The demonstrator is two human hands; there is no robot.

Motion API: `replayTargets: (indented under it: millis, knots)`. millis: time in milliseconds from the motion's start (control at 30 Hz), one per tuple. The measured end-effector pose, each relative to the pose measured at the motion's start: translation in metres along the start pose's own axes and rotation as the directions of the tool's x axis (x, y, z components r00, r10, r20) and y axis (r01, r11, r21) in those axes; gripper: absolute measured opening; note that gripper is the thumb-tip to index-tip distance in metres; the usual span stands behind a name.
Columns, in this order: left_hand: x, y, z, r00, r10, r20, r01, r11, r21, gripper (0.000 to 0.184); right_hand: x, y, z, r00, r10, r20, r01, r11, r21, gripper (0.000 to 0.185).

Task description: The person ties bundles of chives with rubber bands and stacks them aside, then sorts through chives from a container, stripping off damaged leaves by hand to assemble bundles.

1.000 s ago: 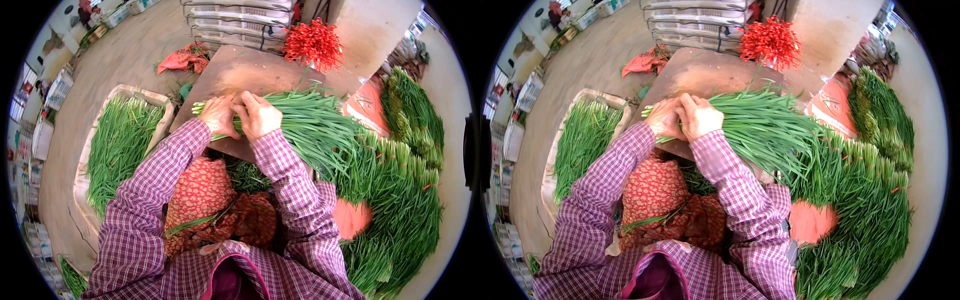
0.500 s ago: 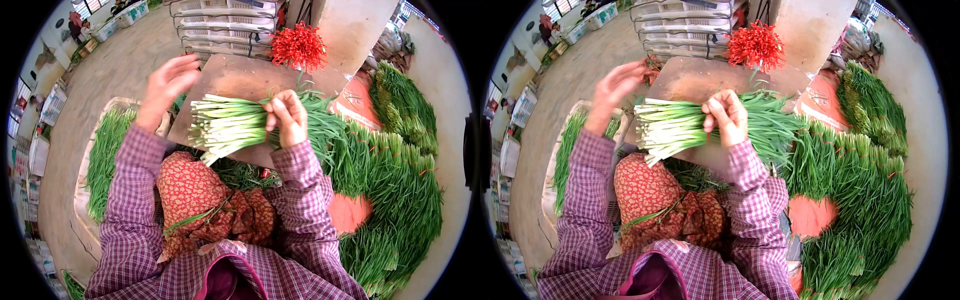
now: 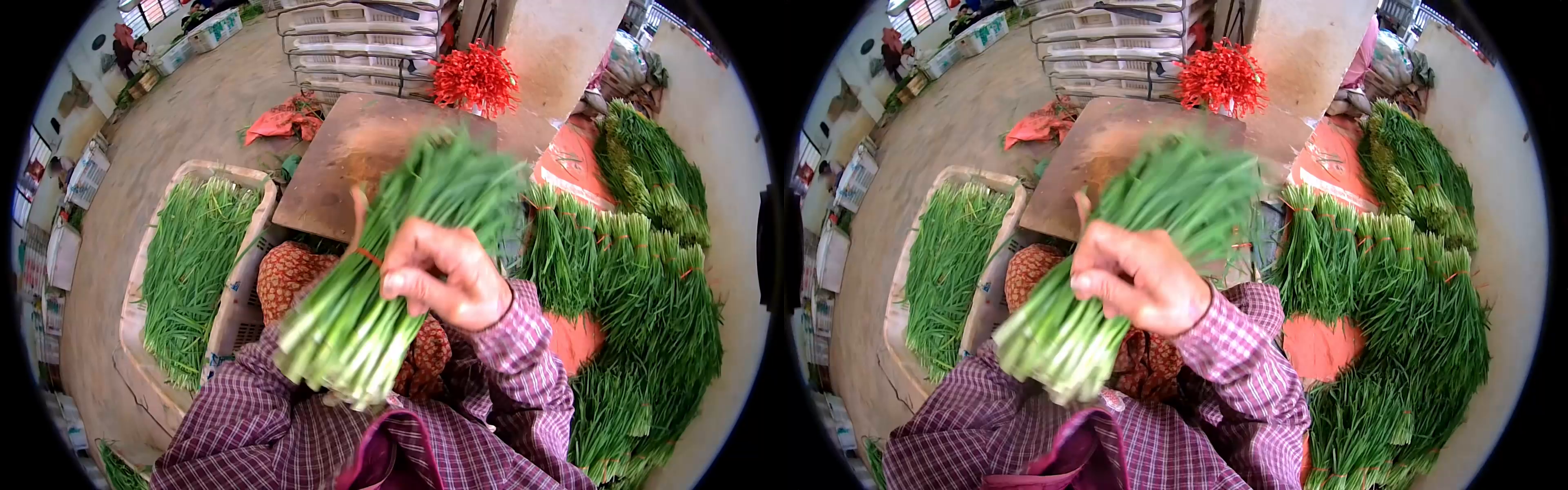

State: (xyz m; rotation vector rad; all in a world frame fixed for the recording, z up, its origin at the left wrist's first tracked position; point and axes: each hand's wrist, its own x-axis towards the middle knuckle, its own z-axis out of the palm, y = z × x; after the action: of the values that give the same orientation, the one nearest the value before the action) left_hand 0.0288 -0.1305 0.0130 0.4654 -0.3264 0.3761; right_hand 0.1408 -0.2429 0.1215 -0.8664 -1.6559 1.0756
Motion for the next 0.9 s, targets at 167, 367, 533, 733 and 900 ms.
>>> replayTargets:
  millis: [167,367,533,733,900]
  knots:
    - [0.008,0.078,0.018,0.808,0.348,-0.474,-0.045,0.840,0.540,0.076,-0.011,0.016,-0.002,0.943,0.112,-0.314,-0.081,0.991,0.110,0.008]
    - [0.071,0.155,0.089,0.857,0.492,-0.150,-0.087,0.425,0.901,0.062,0.062,0.040,-0.056,0.842,-0.135,-0.523,0.298,0.924,0.241,0.011]
    - [0.077,0.171,0.086,0.892,0.444,-0.088,-0.055,0.299,0.953,0.059,0.089,0.066,-0.073,0.811,-0.176,-0.558,0.359,0.903,0.238,0.012]
    - [-0.013,0.159,-0.044,0.778,0.361,-0.515,0.281,0.533,0.798,0.126,0.071,0.191,-0.059,0.807,0.140,-0.573,0.111,0.918,0.381,0.008]
    - [-0.035,0.140,-0.073,0.888,0.224,-0.402,0.416,-0.017,0.909,0.095,0.078,0.194,-0.055,0.840,0.102,-0.532,0.176,0.878,0.446,0.009]
